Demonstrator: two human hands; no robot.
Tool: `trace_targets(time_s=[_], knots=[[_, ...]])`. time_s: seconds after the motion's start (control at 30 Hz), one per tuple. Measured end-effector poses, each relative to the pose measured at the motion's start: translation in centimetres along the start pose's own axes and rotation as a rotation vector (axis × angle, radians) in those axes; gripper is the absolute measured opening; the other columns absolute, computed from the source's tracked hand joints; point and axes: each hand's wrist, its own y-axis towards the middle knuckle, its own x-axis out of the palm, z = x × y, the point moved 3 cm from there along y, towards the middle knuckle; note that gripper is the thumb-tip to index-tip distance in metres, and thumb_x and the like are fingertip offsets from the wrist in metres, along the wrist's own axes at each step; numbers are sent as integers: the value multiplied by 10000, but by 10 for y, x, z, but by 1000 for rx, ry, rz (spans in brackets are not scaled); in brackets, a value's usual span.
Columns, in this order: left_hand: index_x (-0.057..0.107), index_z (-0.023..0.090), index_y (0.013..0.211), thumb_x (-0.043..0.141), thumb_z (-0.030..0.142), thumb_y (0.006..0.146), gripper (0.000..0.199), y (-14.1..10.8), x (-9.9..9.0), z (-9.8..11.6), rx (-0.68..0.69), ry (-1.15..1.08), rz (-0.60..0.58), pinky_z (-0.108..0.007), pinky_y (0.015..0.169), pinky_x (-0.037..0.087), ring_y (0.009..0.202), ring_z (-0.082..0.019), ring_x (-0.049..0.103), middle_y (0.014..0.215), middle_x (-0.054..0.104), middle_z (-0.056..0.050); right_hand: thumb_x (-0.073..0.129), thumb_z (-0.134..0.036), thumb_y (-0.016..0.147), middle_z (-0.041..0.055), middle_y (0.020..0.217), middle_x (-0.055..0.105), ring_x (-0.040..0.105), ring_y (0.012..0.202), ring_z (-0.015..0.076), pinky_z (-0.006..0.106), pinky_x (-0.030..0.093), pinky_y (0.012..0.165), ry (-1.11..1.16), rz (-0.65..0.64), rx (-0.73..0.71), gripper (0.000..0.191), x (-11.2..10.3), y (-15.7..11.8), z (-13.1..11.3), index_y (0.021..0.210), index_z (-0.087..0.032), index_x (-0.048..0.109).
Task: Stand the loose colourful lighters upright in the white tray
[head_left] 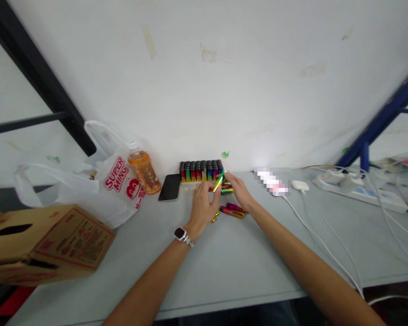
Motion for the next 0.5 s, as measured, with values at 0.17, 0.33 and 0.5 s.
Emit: trace_targets(time_s=[0.17, 0.33, 0.5], knots=[[566, 208, 921, 534, 362, 981, 169, -3, 12, 14, 124, -4, -109, -384, 900, 425, 1017, -234, 593, 1014, 671, -63, 761, -529, 736, 34, 832, 719, 662, 840, 197, 339, 519, 838, 478, 35, 97, 373, 12, -17, -4, 905, -199, 713], [578, 199, 747, 462, 395, 1010, 348, 0, 6, 7, 116, 34, -139, -342, 795, 396, 816, -196, 595, 774, 654, -22, 761, -565, 717, -94, 488, 427, 394, 438, 81, 212, 369, 457, 610, 69, 214, 409, -3, -19, -3, 868, -202, 647], [543, 196, 640, 382, 417, 1032, 478, 6, 2, -8, 34, 66, -187, -325, 734, 371, 710, -178, 562, 667, 610, -17, 407, -786, 834, -97, 436, 191, 121, 375, 61, 217, 76, 365, 573, -70, 368, 629, -9, -21, 4, 555, -222, 408]])
